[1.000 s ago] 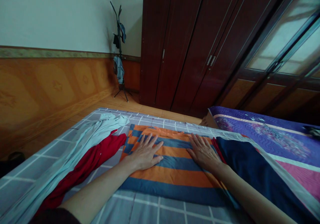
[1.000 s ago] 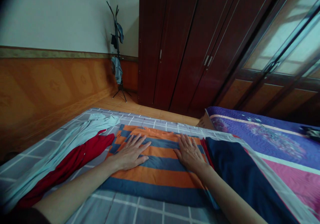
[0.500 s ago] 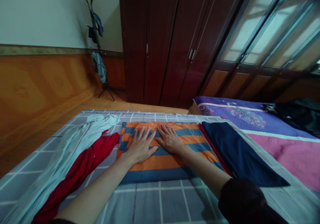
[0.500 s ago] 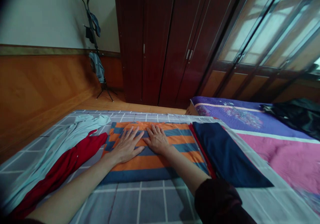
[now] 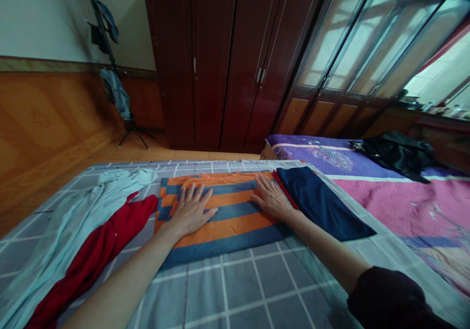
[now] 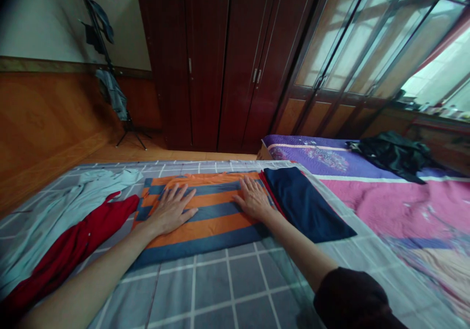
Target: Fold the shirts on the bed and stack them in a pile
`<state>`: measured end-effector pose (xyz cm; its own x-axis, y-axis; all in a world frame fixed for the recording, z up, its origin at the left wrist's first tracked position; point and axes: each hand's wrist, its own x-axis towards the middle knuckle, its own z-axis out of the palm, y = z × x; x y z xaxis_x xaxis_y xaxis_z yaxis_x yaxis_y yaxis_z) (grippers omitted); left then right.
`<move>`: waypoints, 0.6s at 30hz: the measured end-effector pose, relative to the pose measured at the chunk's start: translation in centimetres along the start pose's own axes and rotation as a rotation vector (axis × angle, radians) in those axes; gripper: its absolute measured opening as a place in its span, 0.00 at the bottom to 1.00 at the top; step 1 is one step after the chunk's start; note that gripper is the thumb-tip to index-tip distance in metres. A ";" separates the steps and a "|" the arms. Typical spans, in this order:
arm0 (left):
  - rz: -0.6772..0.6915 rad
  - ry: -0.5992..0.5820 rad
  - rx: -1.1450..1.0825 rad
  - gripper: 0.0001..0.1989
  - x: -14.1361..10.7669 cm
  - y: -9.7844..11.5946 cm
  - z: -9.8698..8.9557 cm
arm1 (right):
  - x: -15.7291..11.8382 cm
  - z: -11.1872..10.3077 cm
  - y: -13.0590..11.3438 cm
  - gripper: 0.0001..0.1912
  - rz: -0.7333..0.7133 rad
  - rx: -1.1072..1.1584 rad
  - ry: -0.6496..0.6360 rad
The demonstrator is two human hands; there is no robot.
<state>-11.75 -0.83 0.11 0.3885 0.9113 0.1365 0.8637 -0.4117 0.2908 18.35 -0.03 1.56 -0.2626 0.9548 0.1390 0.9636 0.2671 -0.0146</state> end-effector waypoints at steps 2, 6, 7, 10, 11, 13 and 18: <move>0.011 0.012 0.003 0.34 0.0 -0.1 0.1 | -1.8 0.3 -0.7 0.37 -0.099 0.027 -0.006; 0.017 0.013 0.005 0.34 0.0 -0.2 0.2 | -4.5 0.6 0.3 0.37 -0.006 0.006 -0.008; 0.013 0.005 0.007 0.34 0.0 -0.2 0.1 | -4.9 0.5 0.6 0.37 0.049 -0.016 0.003; 0.008 -0.013 0.016 0.35 0.0 -0.2 0.1 | -5.9 0.2 0.0 0.37 0.102 -0.069 0.061; 0.011 -0.013 0.021 0.35 0.0 -0.3 0.1 | -6.4 0.2 -0.7 0.36 0.064 -0.070 0.072; 0.020 -0.010 0.030 0.35 0.0 -0.3 0.2 | -7.3 0.3 -2.3 0.36 -0.056 -0.038 0.056; 0.030 0.002 -0.013 0.35 0.0 -0.7 0.4 | -9.3 1.1 -3.2 0.35 -0.037 0.018 0.054</move>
<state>-12.18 -0.51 -0.42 0.4137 0.8984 0.1476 0.8474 -0.4393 0.2983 17.68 -9.61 -0.81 -0.2945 0.9360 0.1929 0.9520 0.3049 -0.0264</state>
